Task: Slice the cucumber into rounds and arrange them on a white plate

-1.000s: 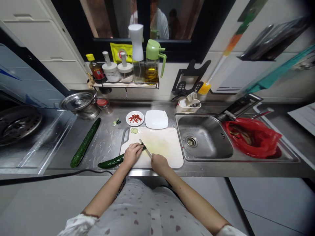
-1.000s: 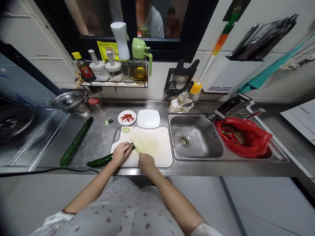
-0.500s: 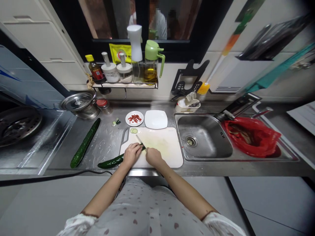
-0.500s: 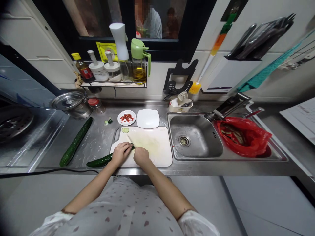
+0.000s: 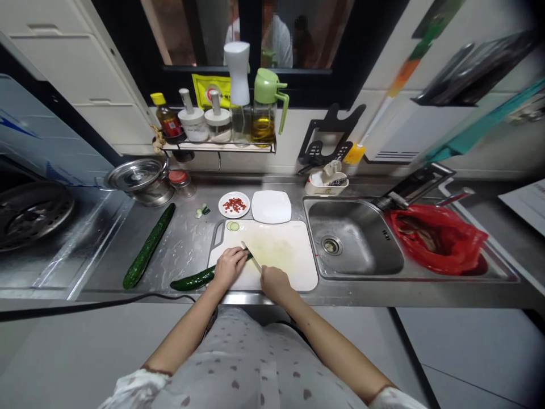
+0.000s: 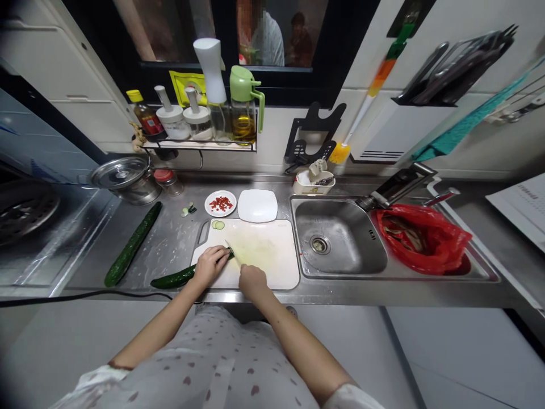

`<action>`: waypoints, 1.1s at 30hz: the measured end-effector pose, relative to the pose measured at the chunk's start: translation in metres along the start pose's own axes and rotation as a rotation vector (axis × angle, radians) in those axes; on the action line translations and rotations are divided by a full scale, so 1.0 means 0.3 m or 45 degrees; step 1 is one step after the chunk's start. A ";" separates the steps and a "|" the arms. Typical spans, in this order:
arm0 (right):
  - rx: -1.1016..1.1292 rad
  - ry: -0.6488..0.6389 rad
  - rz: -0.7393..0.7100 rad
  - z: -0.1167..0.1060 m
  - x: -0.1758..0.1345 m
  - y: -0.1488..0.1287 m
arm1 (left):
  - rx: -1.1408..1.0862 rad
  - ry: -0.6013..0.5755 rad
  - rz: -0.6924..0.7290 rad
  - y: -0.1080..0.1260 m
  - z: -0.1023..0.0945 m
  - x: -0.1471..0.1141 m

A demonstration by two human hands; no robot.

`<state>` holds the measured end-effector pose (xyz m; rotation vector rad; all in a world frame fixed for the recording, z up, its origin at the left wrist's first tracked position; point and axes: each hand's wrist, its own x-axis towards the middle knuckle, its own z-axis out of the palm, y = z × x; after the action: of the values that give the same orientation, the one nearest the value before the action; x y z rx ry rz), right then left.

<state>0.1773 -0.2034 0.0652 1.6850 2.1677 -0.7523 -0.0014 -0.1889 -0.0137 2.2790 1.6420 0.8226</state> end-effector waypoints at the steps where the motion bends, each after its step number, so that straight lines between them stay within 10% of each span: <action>1: -0.002 -0.017 0.012 0.002 -0.008 0.004 | -0.005 0.000 -0.002 0.000 0.000 0.000; 33: 0.026 0.052 -0.038 -0.015 0.098 -0.052 | 0.024 -0.010 0.006 0.004 -0.009 0.006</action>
<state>0.1547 -0.1800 0.0569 1.6962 2.2247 -0.7568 -0.0014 -0.1882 -0.0105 2.2965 1.6492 0.8018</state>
